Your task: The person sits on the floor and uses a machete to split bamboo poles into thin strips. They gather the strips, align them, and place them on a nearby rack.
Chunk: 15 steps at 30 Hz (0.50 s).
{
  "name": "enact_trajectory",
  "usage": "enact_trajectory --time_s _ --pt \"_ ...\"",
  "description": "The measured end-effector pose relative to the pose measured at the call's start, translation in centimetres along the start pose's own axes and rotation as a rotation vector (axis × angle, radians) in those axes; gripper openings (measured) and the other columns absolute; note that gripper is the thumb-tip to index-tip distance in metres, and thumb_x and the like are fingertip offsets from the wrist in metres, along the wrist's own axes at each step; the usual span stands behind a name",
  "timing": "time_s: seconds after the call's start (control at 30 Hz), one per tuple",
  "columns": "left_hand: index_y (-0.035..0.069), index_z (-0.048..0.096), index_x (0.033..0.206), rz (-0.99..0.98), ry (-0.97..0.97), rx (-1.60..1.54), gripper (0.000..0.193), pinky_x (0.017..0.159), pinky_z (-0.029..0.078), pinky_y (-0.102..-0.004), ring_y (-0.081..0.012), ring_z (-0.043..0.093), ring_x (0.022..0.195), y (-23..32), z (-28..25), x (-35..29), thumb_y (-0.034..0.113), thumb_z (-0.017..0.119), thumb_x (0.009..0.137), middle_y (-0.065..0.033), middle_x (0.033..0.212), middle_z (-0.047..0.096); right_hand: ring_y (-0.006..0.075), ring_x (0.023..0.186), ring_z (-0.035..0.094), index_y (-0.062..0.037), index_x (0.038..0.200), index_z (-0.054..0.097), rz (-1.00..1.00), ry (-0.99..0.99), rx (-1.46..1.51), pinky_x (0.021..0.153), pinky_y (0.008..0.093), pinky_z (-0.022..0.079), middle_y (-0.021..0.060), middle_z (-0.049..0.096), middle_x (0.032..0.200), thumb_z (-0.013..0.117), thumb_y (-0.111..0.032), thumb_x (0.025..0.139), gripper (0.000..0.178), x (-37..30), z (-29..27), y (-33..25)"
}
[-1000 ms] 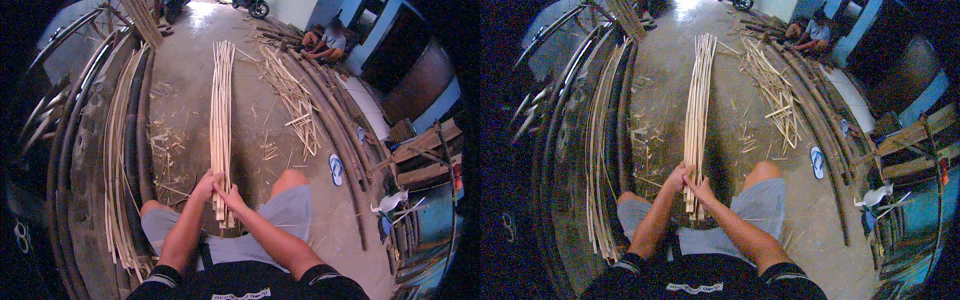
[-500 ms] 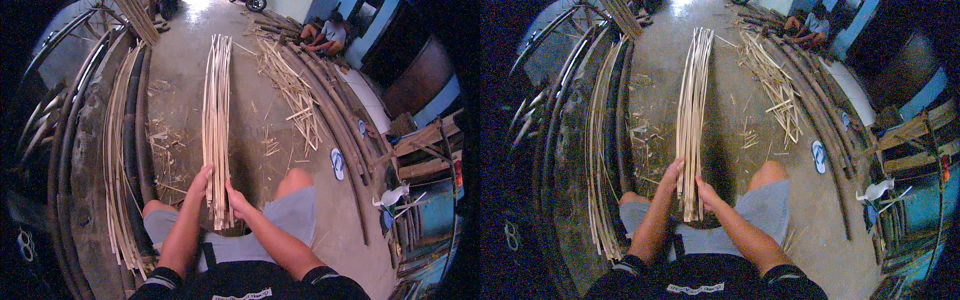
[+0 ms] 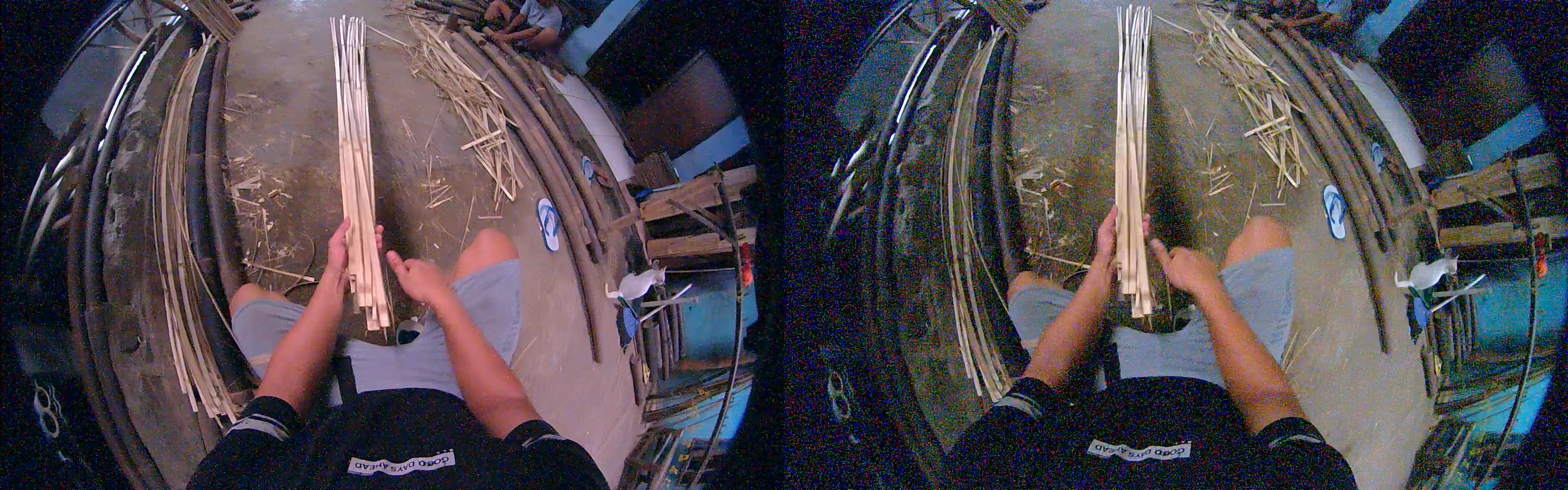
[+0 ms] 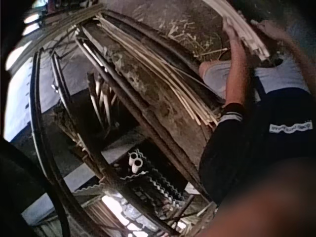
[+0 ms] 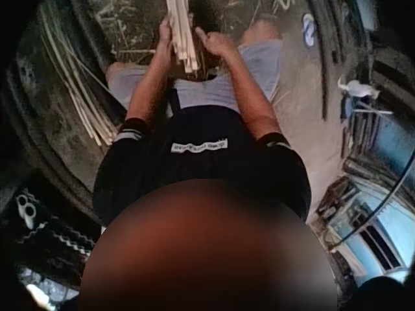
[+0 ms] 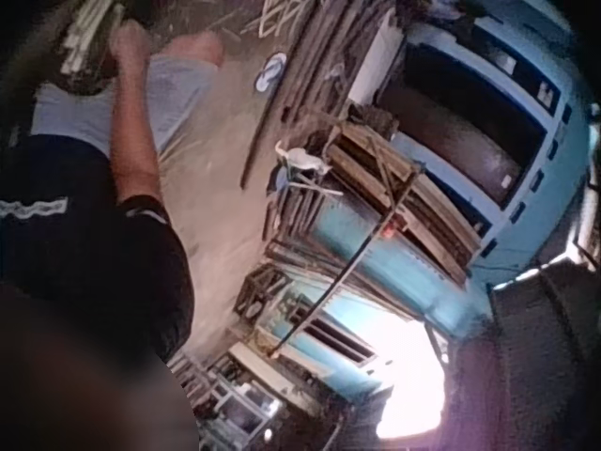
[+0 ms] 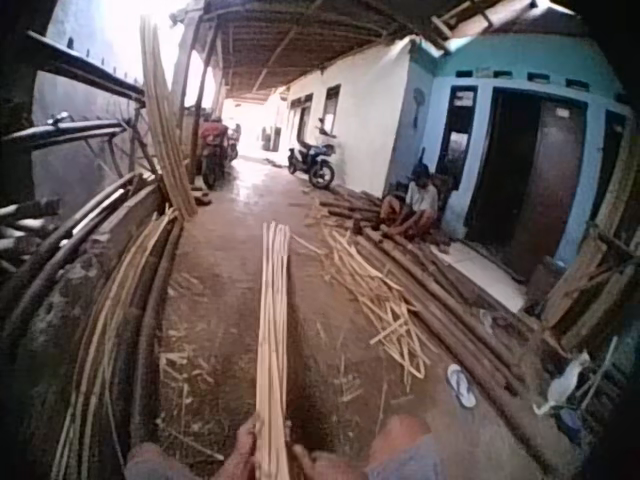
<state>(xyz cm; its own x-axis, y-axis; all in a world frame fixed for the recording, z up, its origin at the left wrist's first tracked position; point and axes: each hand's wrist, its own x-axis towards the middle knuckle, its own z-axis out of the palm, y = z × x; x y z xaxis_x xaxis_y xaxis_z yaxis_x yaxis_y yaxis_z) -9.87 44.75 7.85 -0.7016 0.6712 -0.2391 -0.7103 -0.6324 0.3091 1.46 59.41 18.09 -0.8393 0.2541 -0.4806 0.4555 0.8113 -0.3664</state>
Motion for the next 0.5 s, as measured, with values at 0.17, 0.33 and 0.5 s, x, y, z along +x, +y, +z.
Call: enact_trajectory --time_s 0.17,0.33,0.5 --pt "-0.006 0.046 0.129 -0.045 -0.035 -0.091 0.068 0.080 0.058 -0.0479 -0.0366 0.061 0.105 0.0 1.4 -0.4 0.052 0.048 0.092 -0.0259 0.124 0.056 0.0412 0.093 0.065 -0.0055 0.092 0.073 0.025 0.291 -0.233 0.083 0.0499 0.048 0.0218 0.069 0.093 0.030 -0.066 0.095 0.074 -0.6 -6.3 2.1" --pt "0.000 0.036 0.140 -0.103 -0.312 -0.295 0.076 0.095 0.048 -0.0605 -0.0481 0.041 0.131 -0.7 2.5 -0.5 0.056 0.048 0.090 -0.0316 0.147 0.031 0.0361 0.104 0.062 -0.0056 0.109 0.067 0.016 0.961 -0.704 0.090 0.0470 0.045 0.0158 0.068 0.108 0.050 -0.055 0.092 0.055 -2.0 -14.9 6.7" --pt "-0.001 0.040 0.133 -0.197 -0.655 -0.468 0.059 0.090 0.054 -0.0503 -0.0329 0.056 0.117 -1.7 2.7 1.8 0.041 0.052 0.095 -0.0222 0.132 0.052 0.0350 0.110 0.056 -0.0052 0.125 0.059 -0.211 0.573 -0.108 0.095 0.0427 0.043 0.0189 0.062 0.115 0.064 -0.050 0.086 0.060 -4.9 -9.4 3.0"
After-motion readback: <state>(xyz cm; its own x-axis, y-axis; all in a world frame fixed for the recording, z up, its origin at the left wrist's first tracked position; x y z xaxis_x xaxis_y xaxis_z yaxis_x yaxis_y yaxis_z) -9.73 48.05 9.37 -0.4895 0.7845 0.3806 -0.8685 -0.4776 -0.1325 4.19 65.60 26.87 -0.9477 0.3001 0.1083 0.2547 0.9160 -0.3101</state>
